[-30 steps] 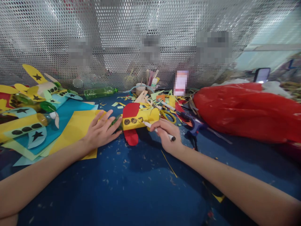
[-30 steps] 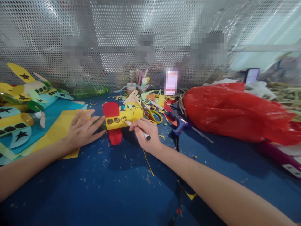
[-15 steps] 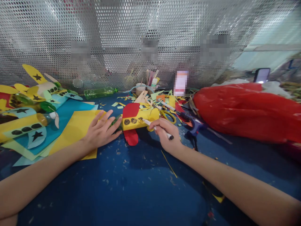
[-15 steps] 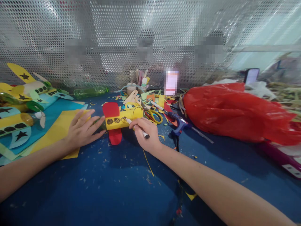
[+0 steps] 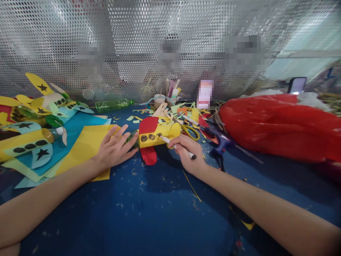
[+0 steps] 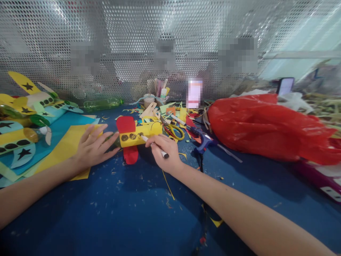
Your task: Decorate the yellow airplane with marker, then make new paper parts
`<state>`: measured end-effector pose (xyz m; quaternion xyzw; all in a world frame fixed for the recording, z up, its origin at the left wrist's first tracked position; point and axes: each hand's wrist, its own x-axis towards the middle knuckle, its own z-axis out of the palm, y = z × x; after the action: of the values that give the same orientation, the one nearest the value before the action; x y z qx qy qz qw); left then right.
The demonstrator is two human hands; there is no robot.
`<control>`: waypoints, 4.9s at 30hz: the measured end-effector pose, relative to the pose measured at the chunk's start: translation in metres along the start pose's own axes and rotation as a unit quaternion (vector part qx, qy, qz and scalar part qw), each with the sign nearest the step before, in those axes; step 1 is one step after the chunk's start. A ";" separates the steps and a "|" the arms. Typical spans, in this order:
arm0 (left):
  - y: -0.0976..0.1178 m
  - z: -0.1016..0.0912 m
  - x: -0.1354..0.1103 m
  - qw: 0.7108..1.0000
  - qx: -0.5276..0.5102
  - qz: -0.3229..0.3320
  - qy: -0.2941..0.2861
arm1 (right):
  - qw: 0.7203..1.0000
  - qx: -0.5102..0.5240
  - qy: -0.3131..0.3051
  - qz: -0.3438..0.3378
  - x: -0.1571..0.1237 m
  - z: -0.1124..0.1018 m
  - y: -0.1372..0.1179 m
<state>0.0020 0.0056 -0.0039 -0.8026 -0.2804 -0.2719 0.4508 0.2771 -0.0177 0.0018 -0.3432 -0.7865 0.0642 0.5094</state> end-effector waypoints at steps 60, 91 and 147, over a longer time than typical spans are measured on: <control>0.000 0.002 -0.003 1.000 -0.026 -0.003 -0.005 | 1.000 0.011 -0.015 -0.020 0.001 0.001 0.002; 0.000 0.003 -0.005 0.997 -0.076 -0.028 -0.008 | 0.999 0.021 -0.018 -0.040 0.001 0.001 0.003; 0.000 0.003 -0.001 1.000 -0.022 -0.007 0.006 | 0.999 0.026 -0.016 -0.037 0.001 -0.001 0.001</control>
<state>0.0018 0.0075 -0.0064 -0.8089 -0.2772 -0.2858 0.4326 0.2779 -0.0163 0.0028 -0.2998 -0.8048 0.0713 0.5072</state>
